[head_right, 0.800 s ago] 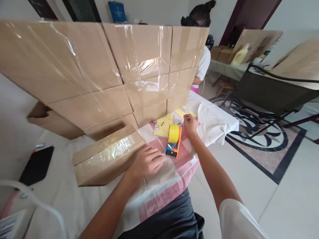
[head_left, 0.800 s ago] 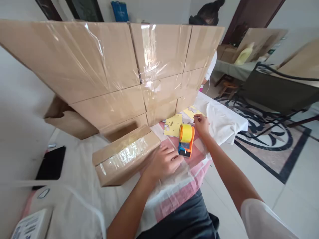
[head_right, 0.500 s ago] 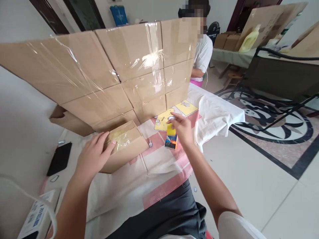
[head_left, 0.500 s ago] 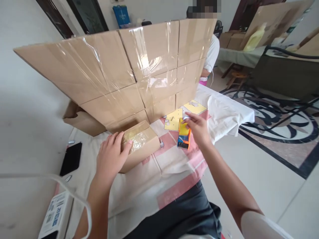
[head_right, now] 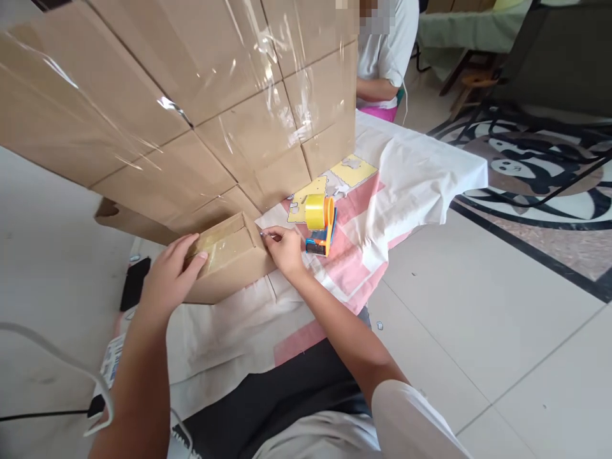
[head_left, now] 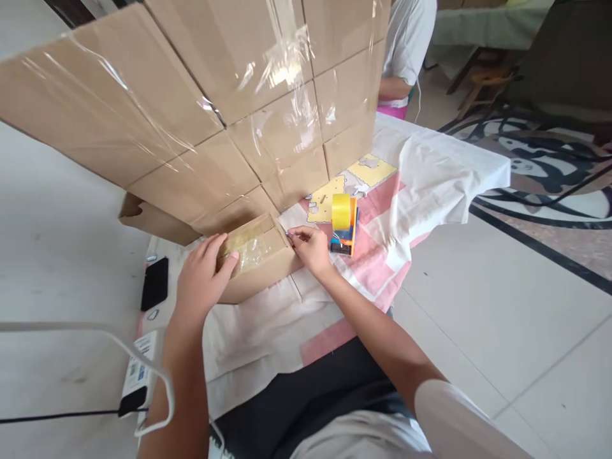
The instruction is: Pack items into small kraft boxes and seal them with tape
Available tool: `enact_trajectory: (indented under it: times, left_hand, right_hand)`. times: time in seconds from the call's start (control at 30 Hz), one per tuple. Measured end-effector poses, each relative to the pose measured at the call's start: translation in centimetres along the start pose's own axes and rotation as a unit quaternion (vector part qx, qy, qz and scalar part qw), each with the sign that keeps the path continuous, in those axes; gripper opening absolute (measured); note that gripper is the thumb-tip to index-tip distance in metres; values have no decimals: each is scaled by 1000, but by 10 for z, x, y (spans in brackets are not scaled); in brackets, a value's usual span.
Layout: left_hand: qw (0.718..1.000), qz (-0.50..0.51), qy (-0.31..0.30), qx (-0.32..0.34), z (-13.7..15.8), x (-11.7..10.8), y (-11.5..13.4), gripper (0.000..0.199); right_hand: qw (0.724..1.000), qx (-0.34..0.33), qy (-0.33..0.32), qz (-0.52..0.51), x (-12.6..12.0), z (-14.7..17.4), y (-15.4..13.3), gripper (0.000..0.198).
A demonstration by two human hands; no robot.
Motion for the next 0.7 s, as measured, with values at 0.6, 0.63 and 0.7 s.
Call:
enact_trajectory:
  times: [0.6, 0.63, 0.7]
  left_hand:
    - [999, -19, -31, -4, -2, 2, -2, 56]
    - [999, -19, -29, -5, -2, 2, -1, 56]
    - [999, -20, -24, -9, -2, 1, 0, 56]
  right_hand:
    - [988, -54, -92, -110, -21, 41, -2, 38]
    - [988, -47, -82, -120, -21, 40, -4, 32]
    - [986, -3, -68, -153, -19, 35, -3, 23]
Point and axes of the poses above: each hand's wrist, its own z-axis away from the middle knuckle, its own x-axis out of the palm, y = z × x, the point moved 4 cm from there along -z, towards the middle knuckle, and after that the axes turned 11 degrees about y, right-handed, at the moved point
